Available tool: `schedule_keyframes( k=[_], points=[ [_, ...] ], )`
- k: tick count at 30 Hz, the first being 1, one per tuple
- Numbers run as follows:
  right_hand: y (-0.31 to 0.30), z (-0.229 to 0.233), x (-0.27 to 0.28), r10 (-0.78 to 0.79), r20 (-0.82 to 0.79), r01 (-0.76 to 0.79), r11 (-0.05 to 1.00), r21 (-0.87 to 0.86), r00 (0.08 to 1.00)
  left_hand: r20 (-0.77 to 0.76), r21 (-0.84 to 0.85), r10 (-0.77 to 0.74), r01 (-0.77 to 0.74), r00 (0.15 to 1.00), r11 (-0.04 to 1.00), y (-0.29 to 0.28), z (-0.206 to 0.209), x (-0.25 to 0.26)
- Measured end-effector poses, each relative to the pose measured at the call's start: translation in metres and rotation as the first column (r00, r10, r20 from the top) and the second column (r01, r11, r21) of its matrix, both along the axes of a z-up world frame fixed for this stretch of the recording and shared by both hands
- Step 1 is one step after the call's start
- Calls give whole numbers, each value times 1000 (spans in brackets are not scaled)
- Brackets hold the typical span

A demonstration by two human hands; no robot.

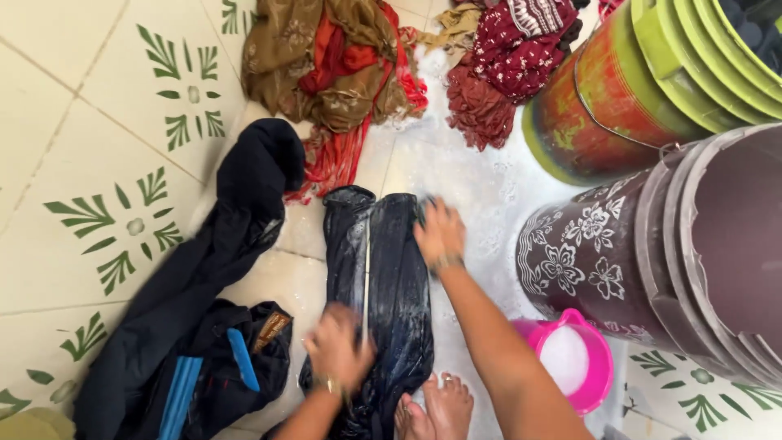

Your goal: Hand washing black trousers on a tiled floor using detergent, water, and a scrubbing brush.

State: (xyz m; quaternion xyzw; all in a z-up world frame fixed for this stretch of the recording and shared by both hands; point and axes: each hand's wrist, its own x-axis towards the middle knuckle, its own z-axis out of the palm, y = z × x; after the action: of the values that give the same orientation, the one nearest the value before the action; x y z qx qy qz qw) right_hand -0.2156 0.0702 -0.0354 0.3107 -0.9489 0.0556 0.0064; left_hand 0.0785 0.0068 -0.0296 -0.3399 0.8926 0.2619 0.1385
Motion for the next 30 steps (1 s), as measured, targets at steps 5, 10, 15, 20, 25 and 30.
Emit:
schedule_keyframes(
  k=[5,10,15,20,25,30],
  points=[
    [70,-24,32,-6,-127,10,999,32,992,-212,153,554,-533,805,832,-91,-9,-107],
    [67,-23,30,-38,-159,45,998,40,987,-173,384,625,-532,762,755,-114,-45,-141],
    [70,-30,28,-7,-167,5,1000,-9,986,-590,402,632,-496,502,770,-113,1,-146],
    [70,-17,22,-9,-105,7,1000,-25,994,-242,102,57,-33,969,994,-77,62,-145],
    [48,8,50,-47,53,52,993,-103,997,444,170,-518,500,731,850,-33,74,-68],
    [16,33,158,637,119,-646,761,64,762,453,341,-708,628,542,699,45,-36,24]
  ],
)
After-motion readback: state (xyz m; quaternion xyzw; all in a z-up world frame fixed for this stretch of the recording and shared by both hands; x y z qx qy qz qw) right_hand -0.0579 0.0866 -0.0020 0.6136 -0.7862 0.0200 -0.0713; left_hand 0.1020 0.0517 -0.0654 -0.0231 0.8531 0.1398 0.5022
